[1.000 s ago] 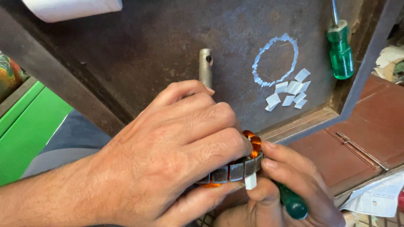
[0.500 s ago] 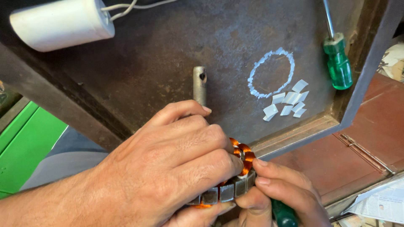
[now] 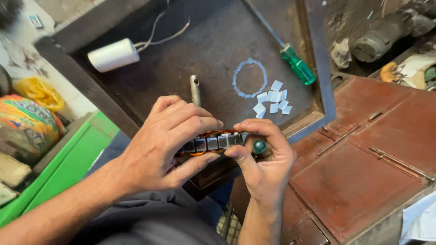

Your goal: The person inserts small white rectangular insulating spacers into the slots of a copper-wound motor stator. They use a green-handled screwdriver to push the spacers into place and adjust the copper windings. The task is performed repeatedly on a single stator component.

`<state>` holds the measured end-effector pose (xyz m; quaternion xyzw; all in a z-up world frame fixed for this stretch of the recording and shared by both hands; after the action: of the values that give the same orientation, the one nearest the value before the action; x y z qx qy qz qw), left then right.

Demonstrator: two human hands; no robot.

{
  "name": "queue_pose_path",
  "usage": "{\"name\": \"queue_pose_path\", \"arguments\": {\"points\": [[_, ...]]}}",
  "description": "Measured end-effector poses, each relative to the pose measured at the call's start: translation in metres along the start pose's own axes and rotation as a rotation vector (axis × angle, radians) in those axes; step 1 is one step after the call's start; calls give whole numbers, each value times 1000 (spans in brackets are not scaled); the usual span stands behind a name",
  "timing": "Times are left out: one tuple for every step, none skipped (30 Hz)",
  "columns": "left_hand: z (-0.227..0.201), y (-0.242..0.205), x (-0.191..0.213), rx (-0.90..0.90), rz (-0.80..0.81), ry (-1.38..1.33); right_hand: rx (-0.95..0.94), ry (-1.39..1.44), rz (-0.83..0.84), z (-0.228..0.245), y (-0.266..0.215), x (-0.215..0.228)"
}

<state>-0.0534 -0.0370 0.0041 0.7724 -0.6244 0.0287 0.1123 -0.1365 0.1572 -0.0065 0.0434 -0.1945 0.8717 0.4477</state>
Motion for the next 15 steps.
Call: {"name": "queue_pose_path", "arguments": {"points": [[-3,0,2,-16,-17,39,-3,41,3,-4,1,-1],[-7,-3,2,-20,-34,65,-8,63,-8,-5,-2,1],[-11,-7,2,-24,-52,91,-13,85,-18,-6,-5,3],[-15,-10,0,-26,-49,121,-20,99,-33,-5,-9,8],[-18,-13,-1,-28,-47,151,-66,111,-66,-6,-13,14],[-20,-13,-1,-44,-53,184,-96,121,-101,-8,-11,20],[-22,-13,-2,-40,-67,178,-126,132,-135,-10,-8,24],[-23,-15,-2,-37,-84,178,-162,183,-159,-13,-3,26],[-23,-16,-2,-34,-102,176,-199,234,-182,-17,3,26],[-23,-18,-2,-14,-108,169,-242,288,-205,-22,5,23],[-22,-21,-2,7,-115,162,-211,202,-197,-24,7,19],[-20,-23,-2,29,-123,156,-181,117,-189,-26,11,15],[-19,-26,-3,39,-128,162,-152,31,-183,-28,13,10],[-18,-29,-4,52,-133,168,-91,-183,-164,-27,15,6],[-16,-30,-4,66,-139,173,-30,-397,-148,-26,17,1]]}}
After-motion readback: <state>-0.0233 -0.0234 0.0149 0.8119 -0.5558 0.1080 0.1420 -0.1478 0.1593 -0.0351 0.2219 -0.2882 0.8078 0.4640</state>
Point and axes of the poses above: each hand's wrist, its own y-axis towards the middle knuckle, its own x-axis out of the back of the hand, z = x × y, the point moved 6 cm from there along y, towards the middle knuckle, and after that the axes turned 6 degrees about -y, right-handed, at the moved point
